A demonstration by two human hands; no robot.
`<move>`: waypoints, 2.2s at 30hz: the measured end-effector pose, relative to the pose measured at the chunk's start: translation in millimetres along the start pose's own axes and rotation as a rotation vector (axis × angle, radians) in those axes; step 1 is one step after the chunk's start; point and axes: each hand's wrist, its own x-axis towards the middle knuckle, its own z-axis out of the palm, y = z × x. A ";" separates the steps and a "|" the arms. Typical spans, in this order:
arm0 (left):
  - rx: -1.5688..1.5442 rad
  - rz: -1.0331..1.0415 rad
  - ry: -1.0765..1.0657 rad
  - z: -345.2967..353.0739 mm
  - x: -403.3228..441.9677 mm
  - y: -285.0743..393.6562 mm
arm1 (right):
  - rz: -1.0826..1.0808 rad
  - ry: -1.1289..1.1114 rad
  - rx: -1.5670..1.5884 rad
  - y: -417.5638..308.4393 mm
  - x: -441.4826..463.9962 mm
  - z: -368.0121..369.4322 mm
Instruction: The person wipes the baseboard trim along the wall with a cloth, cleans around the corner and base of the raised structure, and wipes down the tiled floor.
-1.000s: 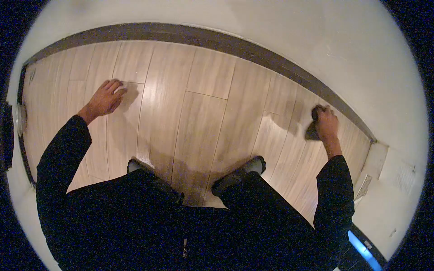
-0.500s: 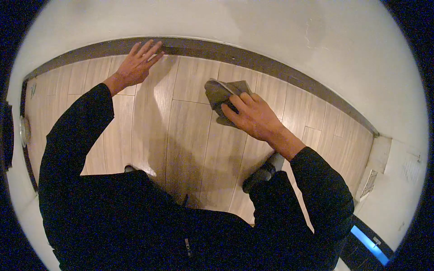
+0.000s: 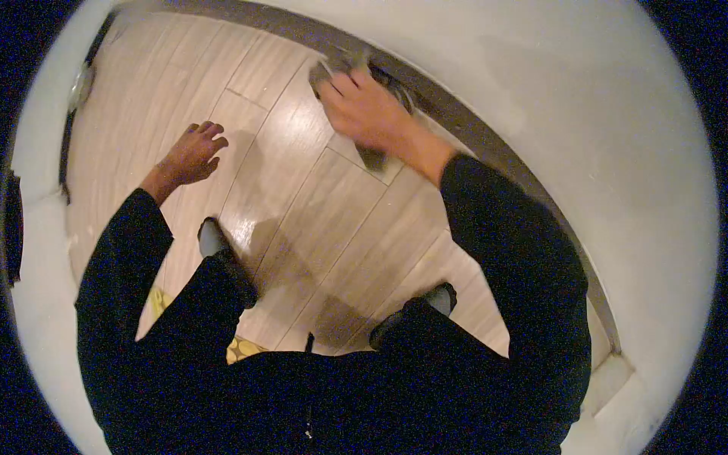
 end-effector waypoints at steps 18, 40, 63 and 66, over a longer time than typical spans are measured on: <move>-0.168 0.229 -0.024 12.9 27.4 179.4 | -0.019 -0.627 -0.419 -8.0 -12.4 47.3; -0.373 0.006 0.376 124.3 36.5 68.8 | 0.184 -0.379 -0.300 -5.9 56.9 110.7; -0.334 0.040 0.423 128.0 34.8 65.8 | 0.314 -0.584 -0.166 -16.4 45.5 63.6; -0.260 0.126 0.354 119.8 31.8 50.7 | 0.330 -0.673 -0.179 -27.1 -46.5 9.6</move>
